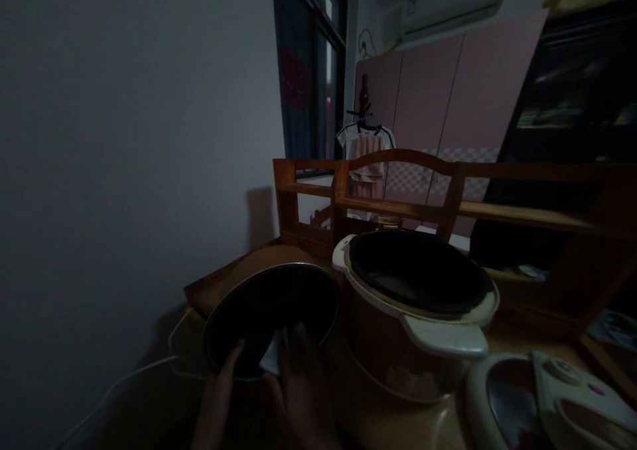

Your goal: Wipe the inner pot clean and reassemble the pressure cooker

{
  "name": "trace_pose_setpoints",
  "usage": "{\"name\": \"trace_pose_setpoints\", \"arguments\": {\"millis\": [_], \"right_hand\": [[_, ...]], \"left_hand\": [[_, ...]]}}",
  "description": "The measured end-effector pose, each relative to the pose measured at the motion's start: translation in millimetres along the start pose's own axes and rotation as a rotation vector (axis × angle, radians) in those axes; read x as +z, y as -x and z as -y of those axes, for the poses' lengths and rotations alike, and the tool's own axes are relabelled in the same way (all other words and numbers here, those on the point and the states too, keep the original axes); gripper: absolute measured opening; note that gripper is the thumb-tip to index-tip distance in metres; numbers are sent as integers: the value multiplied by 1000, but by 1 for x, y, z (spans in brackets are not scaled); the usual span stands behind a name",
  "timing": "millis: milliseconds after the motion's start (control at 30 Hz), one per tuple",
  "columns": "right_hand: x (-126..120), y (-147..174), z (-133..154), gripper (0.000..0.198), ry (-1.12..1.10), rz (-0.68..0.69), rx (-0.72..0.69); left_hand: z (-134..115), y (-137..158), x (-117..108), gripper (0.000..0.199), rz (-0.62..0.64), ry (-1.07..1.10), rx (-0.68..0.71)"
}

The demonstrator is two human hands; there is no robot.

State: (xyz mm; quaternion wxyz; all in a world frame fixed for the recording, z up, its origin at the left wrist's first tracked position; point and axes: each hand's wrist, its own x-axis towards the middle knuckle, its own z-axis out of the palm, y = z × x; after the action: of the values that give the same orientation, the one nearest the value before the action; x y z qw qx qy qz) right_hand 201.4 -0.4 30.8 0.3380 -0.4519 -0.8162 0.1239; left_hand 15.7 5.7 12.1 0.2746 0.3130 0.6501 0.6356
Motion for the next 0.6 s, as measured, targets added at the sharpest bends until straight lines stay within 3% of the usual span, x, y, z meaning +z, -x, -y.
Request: {"name": "trace_pose_setpoints", "arguments": {"millis": [100,300,600], "right_hand": [[-5,-1,3,58,15,17,-5],[-13,-2,6,52,36,43,-25],[-15,-2,6,51,68,53,-33]], "left_hand": [[5,7,15,50,-88,149,-87],[35,17,19,52,26,126,5],[45,14,10,60,158,-97,74]]}}
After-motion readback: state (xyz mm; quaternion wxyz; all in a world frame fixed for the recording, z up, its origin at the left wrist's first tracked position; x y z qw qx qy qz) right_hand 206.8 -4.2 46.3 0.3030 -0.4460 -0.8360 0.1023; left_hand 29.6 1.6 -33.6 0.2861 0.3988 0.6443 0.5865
